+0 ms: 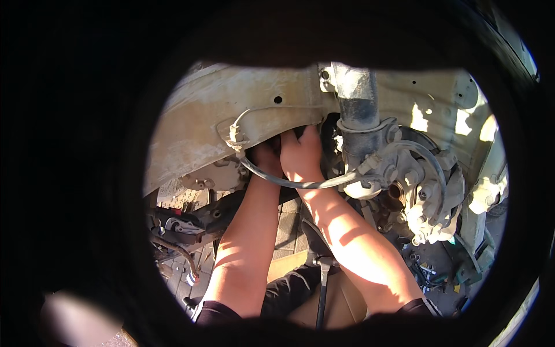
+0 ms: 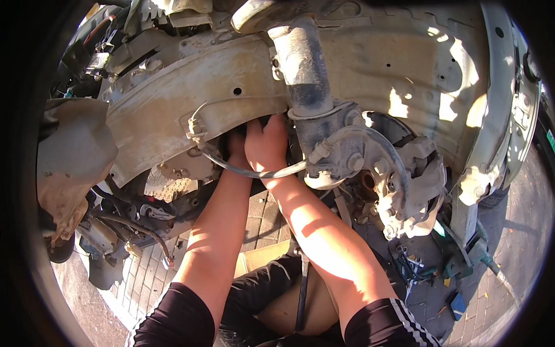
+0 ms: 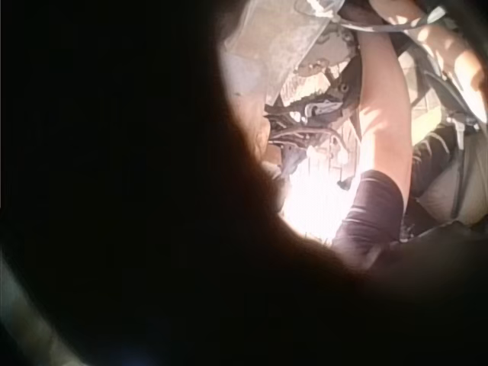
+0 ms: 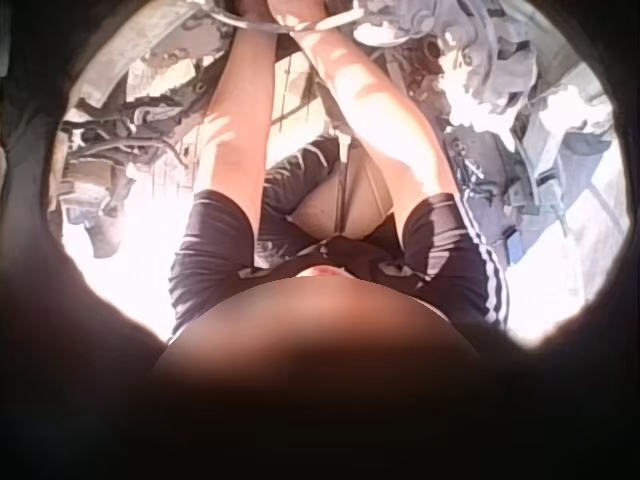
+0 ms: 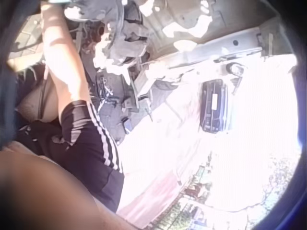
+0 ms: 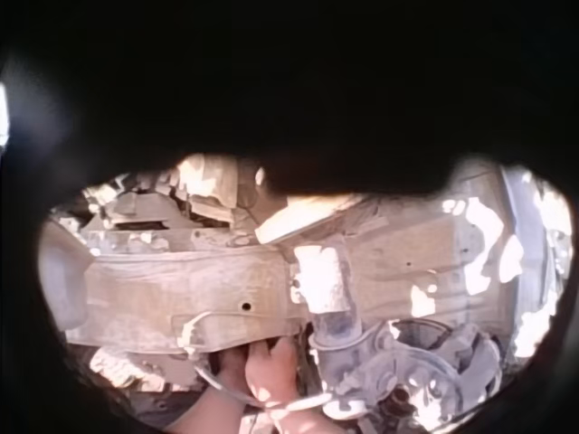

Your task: The person removes a bearing from under a vehicle, cleans it with a cloth, and uses a hammer and punch to tap the bearing. The person then wipes the installation area and prepares the bearing for reinstallation.

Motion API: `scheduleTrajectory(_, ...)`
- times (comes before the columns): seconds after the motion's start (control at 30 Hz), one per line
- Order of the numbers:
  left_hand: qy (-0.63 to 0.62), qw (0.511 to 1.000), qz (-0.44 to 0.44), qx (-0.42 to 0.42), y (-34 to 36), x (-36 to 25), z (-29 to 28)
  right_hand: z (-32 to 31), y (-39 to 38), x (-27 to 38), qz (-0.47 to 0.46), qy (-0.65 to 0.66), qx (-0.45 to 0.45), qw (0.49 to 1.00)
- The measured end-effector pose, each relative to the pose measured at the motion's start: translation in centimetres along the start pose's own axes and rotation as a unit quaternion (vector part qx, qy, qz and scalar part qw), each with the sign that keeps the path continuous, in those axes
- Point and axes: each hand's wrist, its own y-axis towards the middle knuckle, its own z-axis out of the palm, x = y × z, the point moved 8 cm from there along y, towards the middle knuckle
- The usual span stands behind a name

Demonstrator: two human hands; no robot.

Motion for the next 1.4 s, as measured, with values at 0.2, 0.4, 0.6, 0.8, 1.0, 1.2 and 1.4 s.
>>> scheduleTrajectory(0.2,-0.061,0.998,-0.025,-0.022,-0.3,1.7,2.3,-1.0,0.4,0.1,-0.028,-0.013,-0.006,0.999)
scheduleTrajectory(0.4,0.021,1.0,-0.001,-0.021,-2.4,-0.3,2.8,-1.1,-1.1,0.3,-0.066,0.066,-0.011,0.996)
scheduleTrajectory(0.6,0.079,0.994,-0.012,-0.068,-3.5,0.1,2.5,-1.8,-2.3,-1.1,-0.04,0.056,0.003,0.998)
scheduleTrajectory(0.8,0.025,0.996,-0.027,-0.083,-4.3,0.6,3.0,-2.2,-3.1,-2.0,-0.024,0.059,-0.001,0.998)
scheduleTrajectory(1.0,0.002,0.994,-0.047,-0.101,-6.4,0.3,4.6,-2.8,-4.1,-1.6,-0.008,0.039,0.0,0.999)
scheduleTrajectory(1.2,0.063,0.983,-0.001,-0.174,-4.9,-0.2,2.3,-3.2,-4.5,-1.1,-0.034,0.012,-0.003,0.999)
scheduleTrajectory(1.4,0.2,0.97,0.098,-0.096,-0.7,0.3,-1.7,-3.3,-6.0,-0.7,-0.001,0.023,0.016,1.0)
